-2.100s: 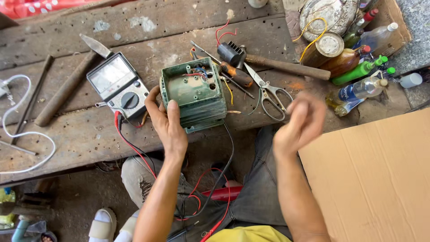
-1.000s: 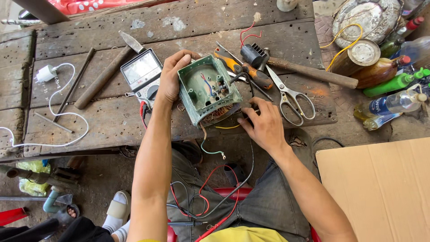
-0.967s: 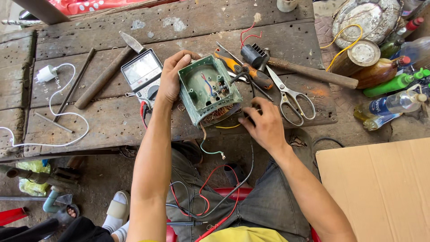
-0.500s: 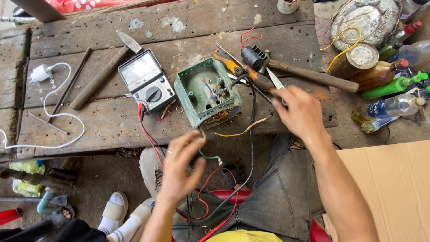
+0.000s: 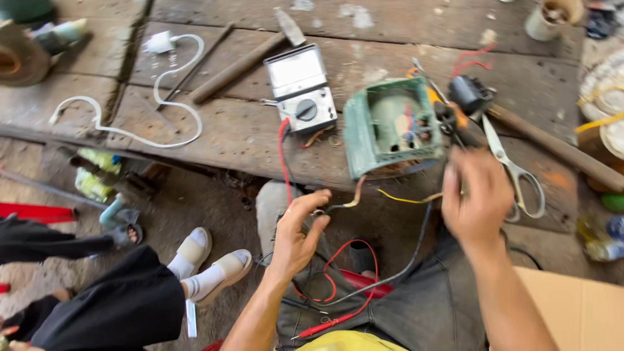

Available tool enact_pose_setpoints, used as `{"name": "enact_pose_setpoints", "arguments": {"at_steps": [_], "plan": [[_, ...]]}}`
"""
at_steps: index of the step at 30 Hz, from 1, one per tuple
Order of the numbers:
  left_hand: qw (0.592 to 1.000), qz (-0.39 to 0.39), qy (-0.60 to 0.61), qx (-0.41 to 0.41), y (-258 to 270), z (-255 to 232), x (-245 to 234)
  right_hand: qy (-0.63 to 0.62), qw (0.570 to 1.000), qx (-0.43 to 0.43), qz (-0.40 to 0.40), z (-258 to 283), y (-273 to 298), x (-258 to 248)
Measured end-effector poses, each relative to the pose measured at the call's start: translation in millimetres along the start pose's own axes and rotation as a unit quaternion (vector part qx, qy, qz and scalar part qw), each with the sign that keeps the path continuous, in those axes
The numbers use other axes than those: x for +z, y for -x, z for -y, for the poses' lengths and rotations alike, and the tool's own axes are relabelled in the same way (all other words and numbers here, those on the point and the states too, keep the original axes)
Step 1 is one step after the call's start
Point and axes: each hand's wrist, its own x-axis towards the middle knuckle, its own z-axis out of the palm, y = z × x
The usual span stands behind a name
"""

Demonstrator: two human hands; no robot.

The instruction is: The person uses a multimeter to test wires connected to a green electrical component. They then use scissors to cut and strip wire insulation, twisting the exposed ends together and inserting them into the component's terminals.

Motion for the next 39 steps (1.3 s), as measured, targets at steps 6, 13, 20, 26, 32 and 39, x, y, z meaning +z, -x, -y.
{"name": "enact_pose_setpoints", "arguments": {"at_steps": [6,13,20,26,32,39], "plan": [[0.957,-0.074,-0.269,-0.079,29,25,-45,-0.060,0.997,-0.010,0.048,83,125,-2],[0.947,0.057,-0.202,-0.241,84,-14,-70,-0.347,0.864,0.086,0.354,176,146,15],[0.934,0.239,-0.249,-0.087,87,-16,-68,-0.318,0.882,0.075,0.341,175,134,19],[0.927,0.241,-0.284,-0.048,103,4,-63,-0.361,0.875,0.205,0.249,174,124,26],[0.929,0.220,-0.288,-0.076,109,0,-79,-0.286,0.931,-0.065,0.217,195,124,7],[0.900,0.311,-0.305,-0.016,161,-1,-71,-0.239,0.863,-0.176,0.409,226,170,16]]}}
